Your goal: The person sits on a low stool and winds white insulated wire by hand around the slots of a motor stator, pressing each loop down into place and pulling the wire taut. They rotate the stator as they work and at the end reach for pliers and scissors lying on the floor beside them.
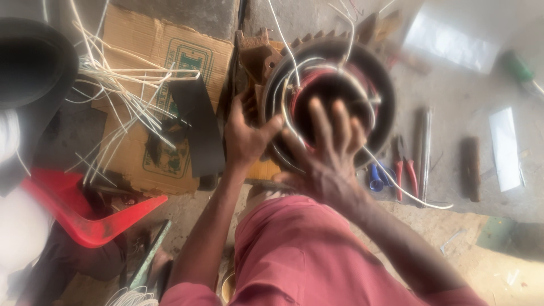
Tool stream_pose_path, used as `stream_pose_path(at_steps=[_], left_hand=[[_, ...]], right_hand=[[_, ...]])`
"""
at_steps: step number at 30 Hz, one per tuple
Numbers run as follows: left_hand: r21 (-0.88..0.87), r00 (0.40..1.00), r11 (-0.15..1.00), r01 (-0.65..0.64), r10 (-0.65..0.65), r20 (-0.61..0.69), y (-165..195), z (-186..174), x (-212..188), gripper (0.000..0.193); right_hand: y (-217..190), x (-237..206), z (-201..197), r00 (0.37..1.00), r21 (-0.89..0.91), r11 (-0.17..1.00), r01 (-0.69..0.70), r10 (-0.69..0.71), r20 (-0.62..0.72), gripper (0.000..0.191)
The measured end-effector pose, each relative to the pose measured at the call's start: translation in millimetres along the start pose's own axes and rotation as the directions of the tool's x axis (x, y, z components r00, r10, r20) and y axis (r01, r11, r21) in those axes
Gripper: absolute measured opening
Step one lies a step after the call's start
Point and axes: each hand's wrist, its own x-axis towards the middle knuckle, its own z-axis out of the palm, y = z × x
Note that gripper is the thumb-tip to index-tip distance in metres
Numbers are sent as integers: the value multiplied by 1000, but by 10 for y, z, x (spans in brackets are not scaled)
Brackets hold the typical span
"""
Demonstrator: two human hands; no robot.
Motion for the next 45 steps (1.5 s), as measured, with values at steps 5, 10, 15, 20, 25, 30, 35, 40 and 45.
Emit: stream_pose_path(at_steps=[5, 10, 15, 20, 25, 30, 35, 40, 45], left_hand=[[-54, 1000, 999, 8, -7, 21, -11, -11, -15, 85], [-15, 999, 999, -33, 33, 6, -40, -11, -3, 81], [-10, 999, 999, -40, 40, -6, -15, -3, -2, 73], [-37, 1000, 999, 27, -28, -9, 83, 0, -20, 72], [-45, 1000, 999, -14, 13, -6, 95, -11, -29, 69], [-8, 1000, 1000, 22, -22, -13, -50, -8, 5, 85], [101, 999, 994, 37, -34, -35, -115, -9, 33, 107], [-5, 998, 998, 65, -65, -14, -28, 8, -1, 93], [66, 996, 995, 80, -78, -32, 23, 2, -2, 90]], right_hand=[[311, 389, 29, 998, 66, 997, -25, 29, -61, 82], [443, 490, 6, 998, 64, 998, -20, 16, 69, 87], [1038, 630, -61, 998, 157, 987, -37, 28, 64, 90], [1580, 845, 91, 974, 347, 931, -116, 38, 224, 70], [1863, 705, -149, 918, 785, 476, -397, 222, 330, 50], [1855, 156, -312, 865, 599, 624, -502, 356, 354, 63], [1757, -117, -196, 799, 509, 616, -601, 458, 390, 56], [1636, -38, -213, 915, 311, 864, -396, 343, 211, 47], [860, 99, -69, 979, 294, 955, 25, 36, -200, 37]])
